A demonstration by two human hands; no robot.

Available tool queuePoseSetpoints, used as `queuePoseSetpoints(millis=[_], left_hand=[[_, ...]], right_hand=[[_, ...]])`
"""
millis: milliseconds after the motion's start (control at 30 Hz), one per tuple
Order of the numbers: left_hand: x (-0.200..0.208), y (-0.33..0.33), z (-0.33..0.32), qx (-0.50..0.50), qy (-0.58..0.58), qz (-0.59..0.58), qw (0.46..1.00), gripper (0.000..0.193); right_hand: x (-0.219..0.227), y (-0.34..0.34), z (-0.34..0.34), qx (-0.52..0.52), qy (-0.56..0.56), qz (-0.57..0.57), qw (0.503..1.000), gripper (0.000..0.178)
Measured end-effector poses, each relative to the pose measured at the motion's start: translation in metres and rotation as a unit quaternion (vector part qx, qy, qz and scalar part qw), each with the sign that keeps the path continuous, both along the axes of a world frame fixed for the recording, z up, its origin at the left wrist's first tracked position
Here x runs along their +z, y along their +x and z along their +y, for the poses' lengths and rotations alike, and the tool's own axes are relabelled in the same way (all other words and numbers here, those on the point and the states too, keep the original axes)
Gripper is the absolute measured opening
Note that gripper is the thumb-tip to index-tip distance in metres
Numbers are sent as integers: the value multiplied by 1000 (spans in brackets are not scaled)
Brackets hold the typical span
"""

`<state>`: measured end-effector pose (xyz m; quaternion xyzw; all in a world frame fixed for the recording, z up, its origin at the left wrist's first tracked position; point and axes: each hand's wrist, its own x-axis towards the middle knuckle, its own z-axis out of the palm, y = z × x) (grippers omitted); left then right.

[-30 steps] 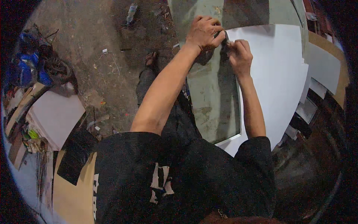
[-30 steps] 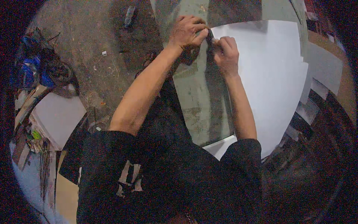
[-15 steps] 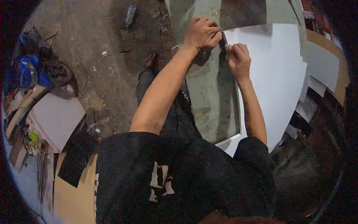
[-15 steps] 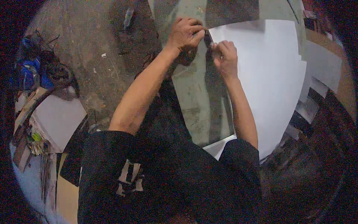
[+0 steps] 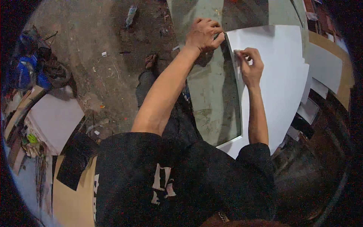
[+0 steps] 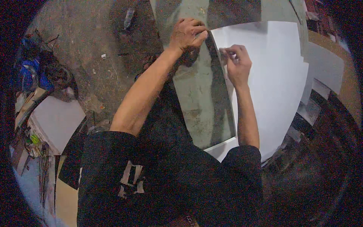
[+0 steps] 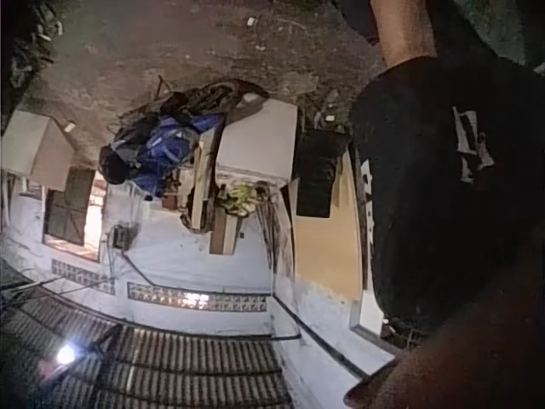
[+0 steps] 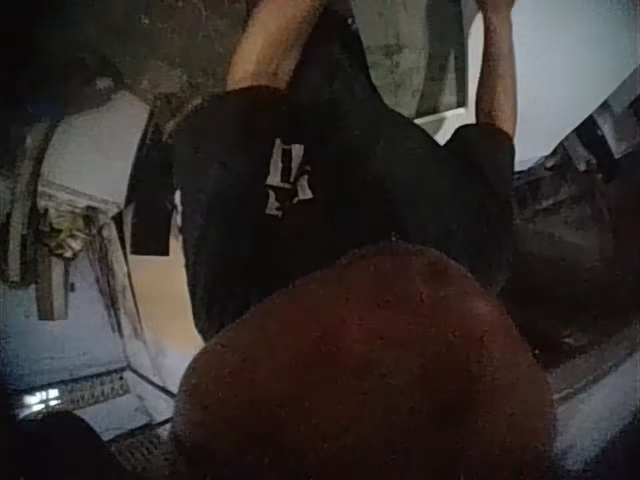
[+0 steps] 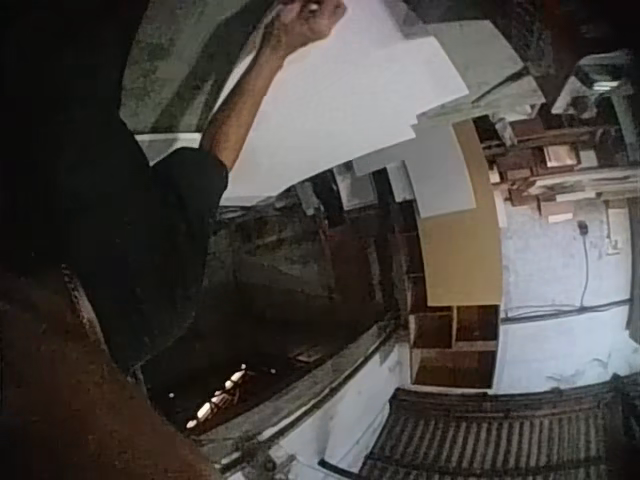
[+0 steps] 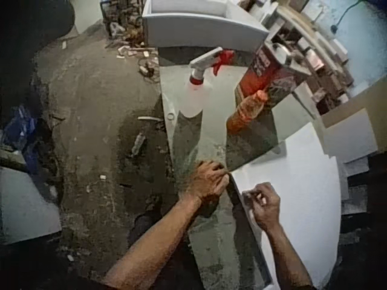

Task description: The person applies a white sheet of laminate or veneer to a wooden board, pressing it down by hand and using a small block to smooth the edges.

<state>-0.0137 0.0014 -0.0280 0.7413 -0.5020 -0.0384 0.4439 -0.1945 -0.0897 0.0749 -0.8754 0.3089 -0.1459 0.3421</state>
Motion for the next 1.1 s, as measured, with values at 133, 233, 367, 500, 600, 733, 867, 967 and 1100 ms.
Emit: queuePoseSetpoints(millis=[133, 233, 367, 500, 600, 733, 867, 967, 1100], left_hand=[[3, -3, 1, -1, 9, 1, 1000, 30], [7, -4, -2, 1, 10, -11, 1000, 30], [-2, 1, -3, 4, -7, -39, 999, 30], [1, -4, 4, 5, -23, 0, 1000, 28], [4, -4, -1, 0, -19, -16, 1000, 27], [-3, 3, 6, -14, -18, 18, 1000, 28], [7, -6, 3, -2, -8, 23, 1000, 29], [3, 1, -3, -12, -39, 45, 998, 28], [-9, 6, 5, -14, -66, 103, 992, 29]], right_hand=[[-14, 2, -15, 0, 51, -7, 999, 12], [-28, 16, -22, 36, -12, -14, 999, 10], [-27, 34, -23, 66, -64, 15, 996, 12], [-27, 14, -17, 60, -15, -19, 998, 16], [-29, 37, -28, 64, -56, -7, 996, 17], [-29, 36, -26, 85, -89, 21, 992, 13], [-30, 19, -19, 66, -5, -11, 998, 12], [-30, 41, -31, 81, -51, -2, 995, 13], [-23, 25, -22, 91, -49, 22, 994, 14]])
